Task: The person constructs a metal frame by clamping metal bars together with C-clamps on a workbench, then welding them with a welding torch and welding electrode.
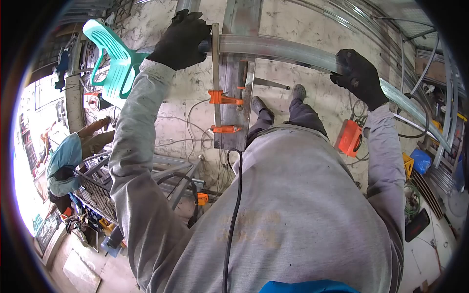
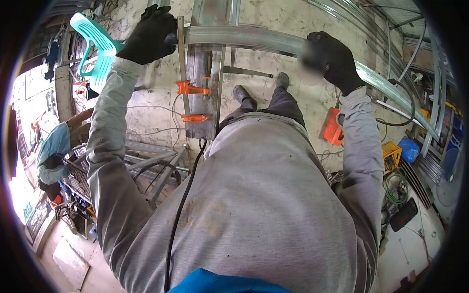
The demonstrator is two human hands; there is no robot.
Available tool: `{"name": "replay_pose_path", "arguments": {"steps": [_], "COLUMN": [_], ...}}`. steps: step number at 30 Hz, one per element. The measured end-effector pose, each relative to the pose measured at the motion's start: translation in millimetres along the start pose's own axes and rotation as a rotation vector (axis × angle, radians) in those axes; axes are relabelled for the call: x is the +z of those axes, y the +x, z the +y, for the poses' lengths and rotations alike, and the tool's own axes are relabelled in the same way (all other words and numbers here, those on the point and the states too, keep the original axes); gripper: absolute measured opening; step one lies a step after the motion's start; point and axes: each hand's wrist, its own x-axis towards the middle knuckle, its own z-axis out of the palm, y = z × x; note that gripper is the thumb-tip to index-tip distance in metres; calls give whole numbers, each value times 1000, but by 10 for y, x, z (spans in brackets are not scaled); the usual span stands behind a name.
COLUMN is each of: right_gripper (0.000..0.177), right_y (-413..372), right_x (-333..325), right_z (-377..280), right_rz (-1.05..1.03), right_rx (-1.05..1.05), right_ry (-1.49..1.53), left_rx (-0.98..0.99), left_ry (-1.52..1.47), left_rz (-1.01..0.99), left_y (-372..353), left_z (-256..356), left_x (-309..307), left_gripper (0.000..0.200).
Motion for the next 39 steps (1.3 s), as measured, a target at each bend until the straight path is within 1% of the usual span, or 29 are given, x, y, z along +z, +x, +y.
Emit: {"name": "replay_pose_path", "arguments": {"steps": [1,5,8,10,12,13,15,16,18,19,20,21,22,23,24,25,26,27,28,29,30,31,32,33,35,36,37,38,39], "right_gripper": [63,63,64,66,70,70,71,71,72,72,71,70,62,62,60,59,60,60,62,65,68,69,69,69,70,72,74,70,70], "right_y": [4,19,7,10,36,48,85,58,135,148,148,160,175,173,183,207,176,195,200,221,278,302,328,348,391,417,468,455,465], "right_x": [-3,-25,-3,-9,-35,2,43,52,18,23,33,25,-40,-60,-53,-28,43,31,9,-23,-70,-116,-148,-145,-157,-174,-263,-229,-246], "right_z": [-22,-33,-13,4,42,153,336,420,318,298,277,184,99,88,93,120,220,231,215,194,129,181,195,244,339,387,313,323,295], "right_rz": [-4,-20,-33,-35,-45,-42,-16,-15,-157,-159,-142,-125,-131,-135,-138,-140,-173,-185,-173,-161,-149,-207,-292,-340,-455,-520,-555,-464,-473], "right_rx": [1,21,21,24,-81,-76,-328,-321,-172,-166,-166,-164,-131,-134,-142,-151,-71,-83,-121,-165,-214,-231,-185,-188,-151,-110,-100,-190,-194], "right_ry": [0,-15,-42,-62,18,17,-4,-9,-10,-13,-28,-42,-57,-57,-79,-99,9,16,13,12,49,108,247,302,412,464,424,406,425], "left_rx": [39,31,42,65,56,46,61,70,71,62,31,34,26,14,-87,-98,-196,-295,-502,-712,-939,-1152,-1146,-1132,-1299,-1303,-1303,-1290,-1313], "left_ry": [10,-21,-66,-76,-88,-99,-87,-77,-81,-79,-41,-45,-39,-31,-41,-42,-18,9,-275,-606,-918,-1286,-1443,-1601,-1830,-1888,-1942,-2022,-2007], "left_rz": [47,84,104,156,145,134,140,145,136,125,35,33,78,125,86,82,254,422,484,486,549,551,474,395,483,534,584,602,598], "left_y": [0,0,-3,-11,-9,-2,3,13,17,7,-6,-23,-44,-71,-133,-185,-237,-295,-342,-376,-411,-409,-378,-298,-57,78,200,281,400], "left_z": [-31,-38,-34,-27,-6,4,15,22,22,10,-5,3,11,35,139,240,354,505,738,1083,1431,1802,2054,2267,2710,2839,2952,3082,3129], "left_x": [30,64,73,63,30,14,-4,-15,-15,-9,-19,-28,-43,-82,-246,-397,-533,-642,-691,-744,-797,-844,-849,-799,-421,-368,-320,-215,-211], "left_gripper": [57,54,49,43,42,41,41,40,41,41,60,60,61,62,65,65,64,62,55,49,43,38,35,34,36,40,45,54,54]}}
